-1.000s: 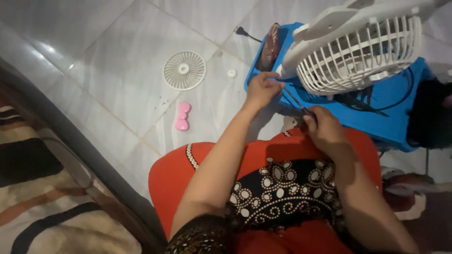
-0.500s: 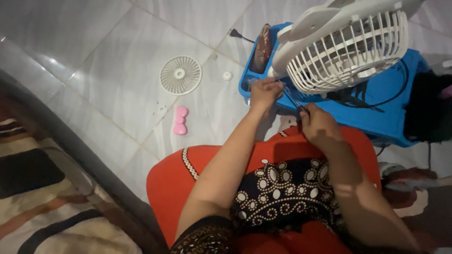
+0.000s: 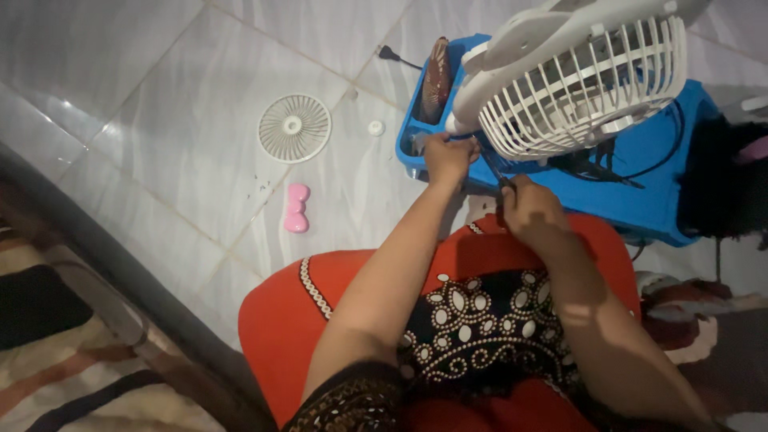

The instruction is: The person assembles a small white fan by attaching the front grille to the fan body and securing it with a screwdriver. They tighten multiple screws around the grille while holding the fan steady on a blue box.

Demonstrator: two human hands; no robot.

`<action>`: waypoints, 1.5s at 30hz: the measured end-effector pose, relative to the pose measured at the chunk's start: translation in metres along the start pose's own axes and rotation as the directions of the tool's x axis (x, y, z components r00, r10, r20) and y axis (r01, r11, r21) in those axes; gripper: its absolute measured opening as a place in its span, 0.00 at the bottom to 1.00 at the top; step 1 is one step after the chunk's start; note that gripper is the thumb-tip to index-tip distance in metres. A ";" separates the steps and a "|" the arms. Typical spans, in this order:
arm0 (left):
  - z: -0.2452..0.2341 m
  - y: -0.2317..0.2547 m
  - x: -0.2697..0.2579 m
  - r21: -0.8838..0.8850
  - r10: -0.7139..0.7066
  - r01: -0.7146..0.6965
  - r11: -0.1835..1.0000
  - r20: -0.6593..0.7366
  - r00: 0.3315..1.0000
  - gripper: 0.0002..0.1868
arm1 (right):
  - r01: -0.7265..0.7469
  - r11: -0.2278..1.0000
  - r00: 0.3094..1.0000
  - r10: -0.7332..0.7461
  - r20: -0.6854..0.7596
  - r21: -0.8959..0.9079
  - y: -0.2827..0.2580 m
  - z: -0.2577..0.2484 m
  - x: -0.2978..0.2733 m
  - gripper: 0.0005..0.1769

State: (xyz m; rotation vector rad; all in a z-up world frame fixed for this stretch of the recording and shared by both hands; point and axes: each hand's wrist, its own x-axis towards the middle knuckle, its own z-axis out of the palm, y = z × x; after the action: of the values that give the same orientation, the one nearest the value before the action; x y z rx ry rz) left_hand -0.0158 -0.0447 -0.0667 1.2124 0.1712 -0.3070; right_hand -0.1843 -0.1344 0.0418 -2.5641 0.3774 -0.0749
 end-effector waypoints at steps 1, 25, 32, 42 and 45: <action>0.000 0.003 -0.002 0.001 0.003 -0.003 1.000 -0.005 1.000 0.33 | 0.017 1.000 1.000 -0.017 -0.010 0.003 0.000 0.001 0.001 0.14; -0.029 0.029 -0.008 0.492 0.293 -0.290 0.821 0.074 0.953 0.21 | 0.041 0.998 0.999 -0.041 0.000 0.047 -0.010 0.008 0.014 0.15; -0.031 0.056 -0.004 0.440 0.582 -0.771 0.460 0.506 0.637 0.38 | 0.022 0.999 0.999 -0.021 -0.031 0.027 0.003 0.018 0.020 0.15; -0.031 0.088 -0.042 0.646 0.459 -0.663 0.377 0.491 0.740 0.31 | 0.022 0.991 0.990 -0.003 -0.143 0.132 -0.005 0.003 0.006 0.24; -0.032 0.092 -0.053 0.592 0.506 -0.712 0.378 0.512 0.694 0.29 | 0.017 0.991 0.979 0.011 -0.203 0.134 -0.016 -0.017 -0.009 0.19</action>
State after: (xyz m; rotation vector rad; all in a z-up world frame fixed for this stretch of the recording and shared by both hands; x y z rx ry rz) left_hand -0.0348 0.0225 0.0200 1.9761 -0.7387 0.1905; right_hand -0.1906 -0.1274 0.0646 -2.4292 0.4293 -0.3546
